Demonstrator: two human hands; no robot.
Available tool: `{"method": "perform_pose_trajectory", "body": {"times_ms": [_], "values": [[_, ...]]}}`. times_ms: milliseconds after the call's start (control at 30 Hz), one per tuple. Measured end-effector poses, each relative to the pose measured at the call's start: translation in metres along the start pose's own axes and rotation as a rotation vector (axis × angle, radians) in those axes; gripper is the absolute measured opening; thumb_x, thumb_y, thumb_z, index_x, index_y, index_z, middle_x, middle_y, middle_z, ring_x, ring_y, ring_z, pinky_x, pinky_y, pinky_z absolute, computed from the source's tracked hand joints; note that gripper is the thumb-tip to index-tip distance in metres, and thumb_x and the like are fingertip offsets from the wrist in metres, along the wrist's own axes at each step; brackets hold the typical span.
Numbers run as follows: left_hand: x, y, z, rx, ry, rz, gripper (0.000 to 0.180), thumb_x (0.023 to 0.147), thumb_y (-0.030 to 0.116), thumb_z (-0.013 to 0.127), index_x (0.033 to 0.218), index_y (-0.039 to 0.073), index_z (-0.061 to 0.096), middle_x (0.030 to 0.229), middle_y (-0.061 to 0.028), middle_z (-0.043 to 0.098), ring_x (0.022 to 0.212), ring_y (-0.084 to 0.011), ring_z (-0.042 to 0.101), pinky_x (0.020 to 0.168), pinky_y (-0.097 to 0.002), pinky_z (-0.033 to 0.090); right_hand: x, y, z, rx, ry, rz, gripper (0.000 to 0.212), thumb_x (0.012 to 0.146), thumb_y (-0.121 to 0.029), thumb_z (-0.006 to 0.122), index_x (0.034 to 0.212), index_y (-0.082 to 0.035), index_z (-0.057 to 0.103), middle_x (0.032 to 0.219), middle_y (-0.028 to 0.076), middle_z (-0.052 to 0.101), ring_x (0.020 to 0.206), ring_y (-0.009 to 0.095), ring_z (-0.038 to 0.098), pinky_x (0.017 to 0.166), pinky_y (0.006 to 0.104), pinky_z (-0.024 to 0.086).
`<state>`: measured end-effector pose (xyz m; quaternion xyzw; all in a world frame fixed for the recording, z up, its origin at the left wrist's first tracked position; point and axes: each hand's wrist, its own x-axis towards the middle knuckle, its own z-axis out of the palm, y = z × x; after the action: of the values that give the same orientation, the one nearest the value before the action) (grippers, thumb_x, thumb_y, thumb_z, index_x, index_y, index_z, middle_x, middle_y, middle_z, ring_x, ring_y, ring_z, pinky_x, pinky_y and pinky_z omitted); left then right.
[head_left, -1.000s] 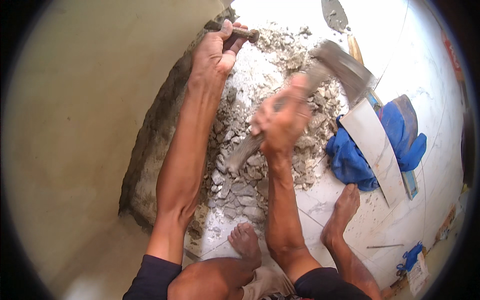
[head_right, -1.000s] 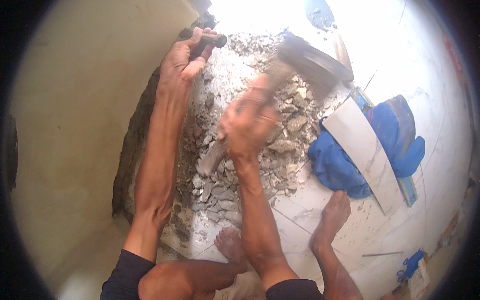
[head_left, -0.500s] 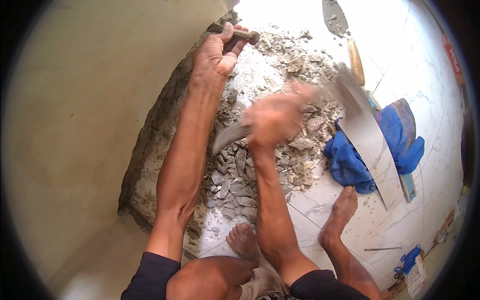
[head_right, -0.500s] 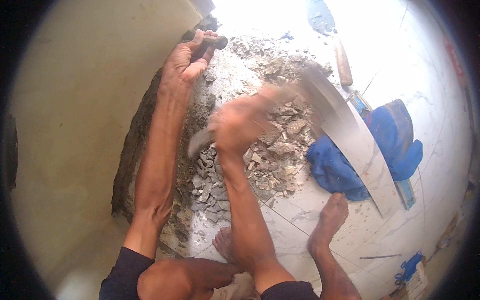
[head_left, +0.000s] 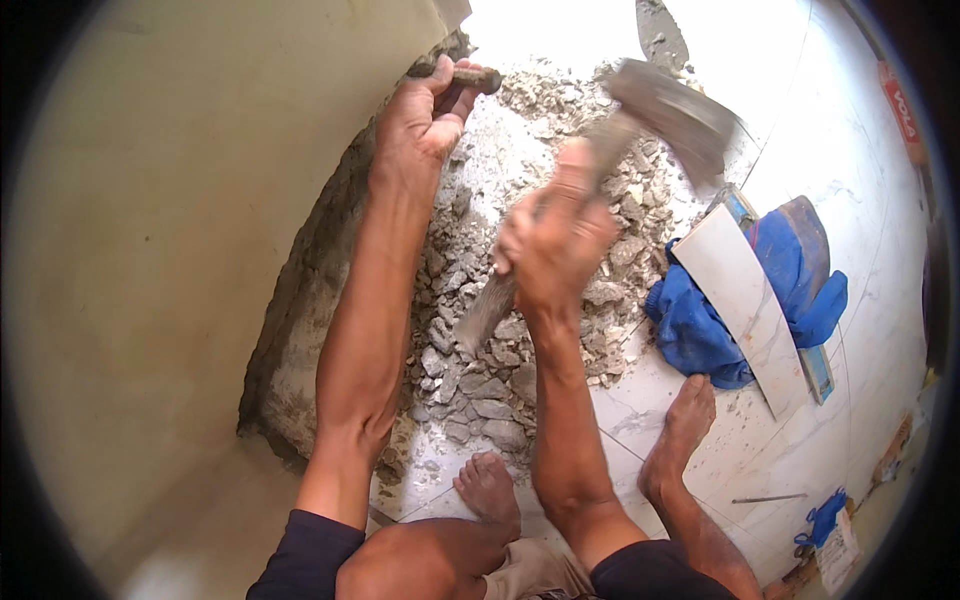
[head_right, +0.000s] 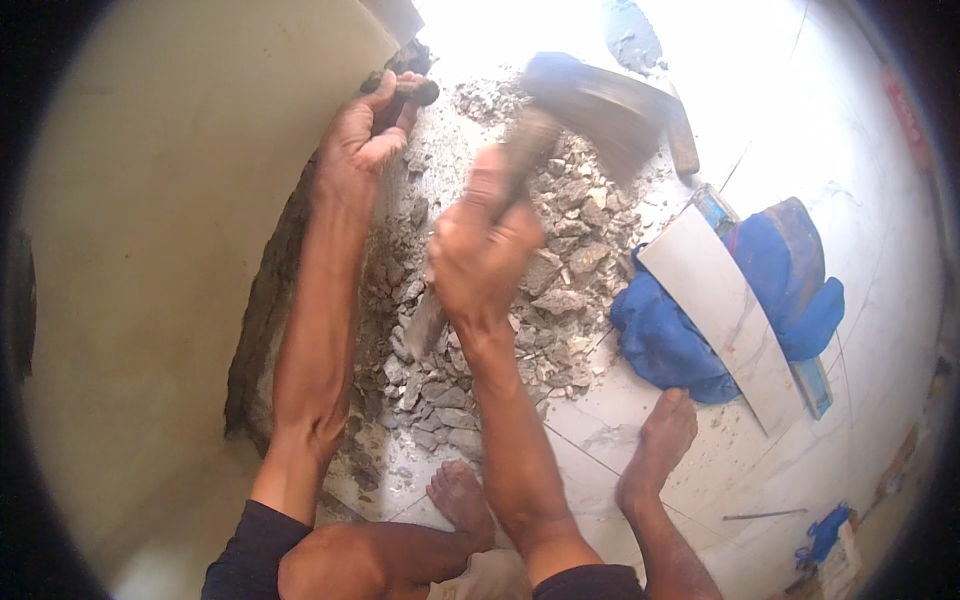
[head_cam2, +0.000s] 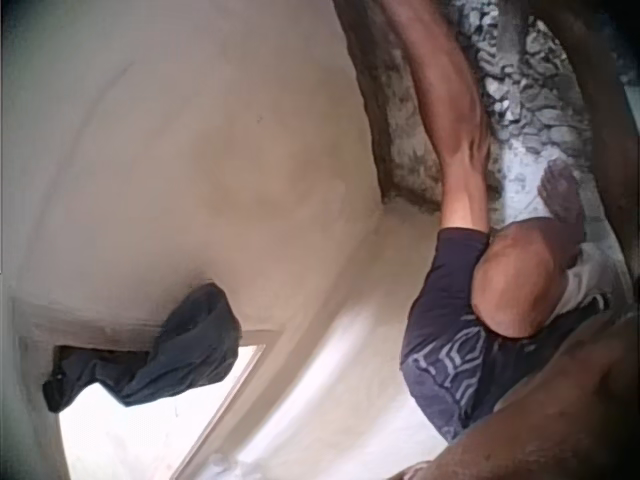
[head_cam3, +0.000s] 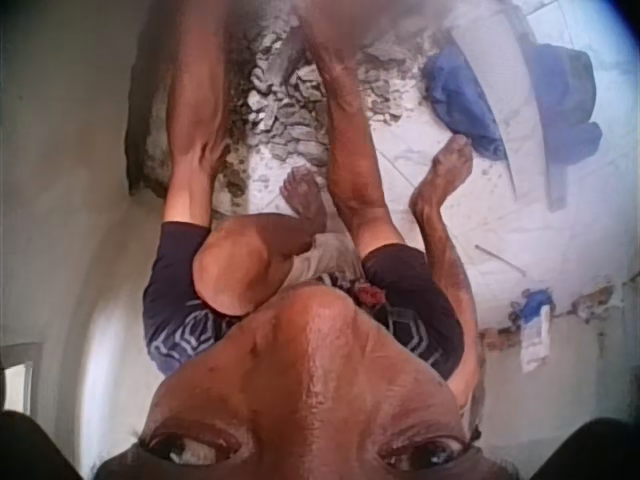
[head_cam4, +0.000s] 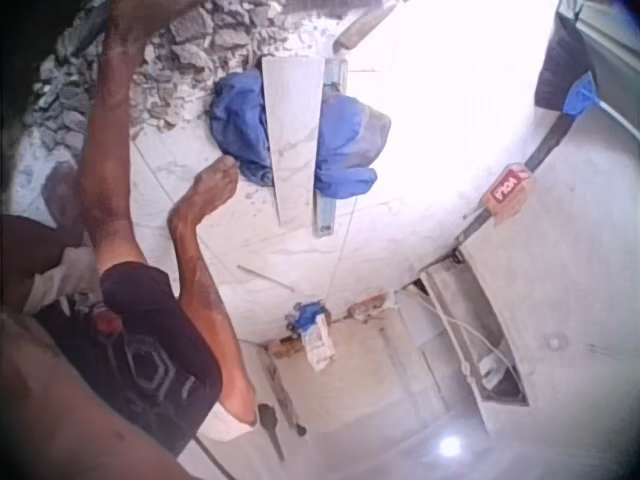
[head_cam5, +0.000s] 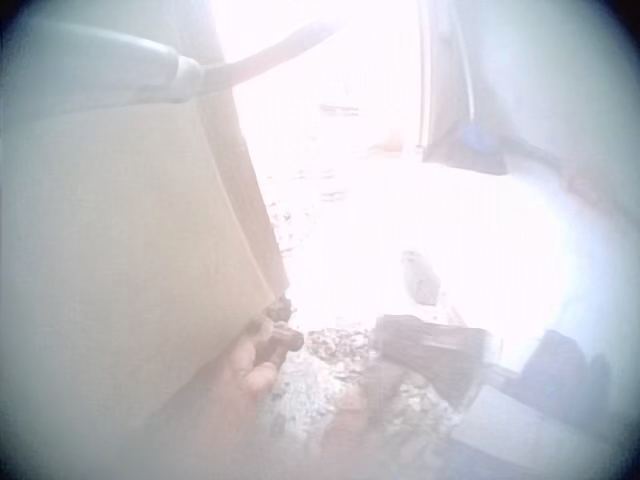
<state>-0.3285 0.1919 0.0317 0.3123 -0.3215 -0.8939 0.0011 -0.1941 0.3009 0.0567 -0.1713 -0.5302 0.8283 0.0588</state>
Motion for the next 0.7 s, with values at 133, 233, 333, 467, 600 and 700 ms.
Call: {"method": "perform_pose_trajectory", "body": {"times_ms": [133,233,333,467,600,700], "values": [[-0.004,-0.004,0.002,0.002,0.003,-0.014,0.027,0.087,-0.005,0.065,0.11,-0.007,0.052,0.101,-0.0203,0.062,0.093,-0.0307,0.065,0.09,-0.047,0.059,0.003,0.037,0.011,-0.08,0.097,-0.204,0.042,0.103,-0.038,0.044,0.076,-0.007,0.051,0.051,0.001,0.046,0.036,0.008,0.043,0.031,0.0259,0.038],[-0.003,-0.008,0.004,0.063,0.005,0.026,0.024,0.09,0.002,0.065,0.108,-0.008,0.054,0.102,-0.0202,0.062,0.095,-0.0316,0.064,0.091,-0.045,0.058,0.017,0.049,0.001,-0.258,-0.036,0.031,0.036,0.102,-0.036,0.047,0.087,-0.003,0.052,0.051,0.003,0.047,0.035,0.009,0.042,0.032,0.0273,0.036],[-0.011,-0.019,-0.002,0.146,-0.075,0.052,0.025,0.091,0.006,0.065,0.109,-0.009,0.055,0.103,-0.021,0.063,0.096,-0.0322,0.065,0.091,-0.0436,0.058,-0.005,0.014,-0.008,0.059,0.011,0.277,0.044,0.1,-0.045,0.05,0.079,-0.009,0.039,0.052,0.0,0.04,0.034,0.008,0.037,0.029,0.0256,0.031],[-0.016,-0.026,0.008,0.21,-0.118,0.092,0.027,0.092,0.007,0.064,0.11,-0.011,0.055,0.104,-0.0212,0.064,0.097,-0.0322,0.066,0.089,-0.0431,0.058,-0.011,0.002,-0.013,0.21,0.092,0.342,0.042,0.099,-0.047,0.051,0.081,-0.01,0.04,0.049,0.001,0.038,0.033,0.009,0.036,0.028,0.0262,0.03],[-0.012,-0.027,0.015,0.188,-0.085,0.124,0.026,0.092,0.006,0.064,0.111,-0.01,0.055,0.103,-0.0202,0.065,0.096,-0.0323,0.067,0.088,-0.0427,0.058,-0.009,0.003,-0.014,0.249,0.052,0.37,0.037,0.103,-0.036,0.048,0.078,-0.011,0.037,0.048,-0.002,0.038,0.034,0.007,0.038,0.028,0.0256,0.032],[-0.01,-0.03,0.017,0.154,-0.069,0.119,0.025,0.092,0.004,0.063,0.111,-0.01,0.054,0.102,-0.0209,0.065,0.096,-0.0327,0.067,0.088,-0.0438,0.058,-0.007,0.003,-0.014,0.248,0.027,0.374,0.038,0.103,-0.038,0.048,0.078,-0.01,0.038,0.048,-0.002,0.039,0.034,0.007,0.039,0.027,0.0253,0.032]]}}
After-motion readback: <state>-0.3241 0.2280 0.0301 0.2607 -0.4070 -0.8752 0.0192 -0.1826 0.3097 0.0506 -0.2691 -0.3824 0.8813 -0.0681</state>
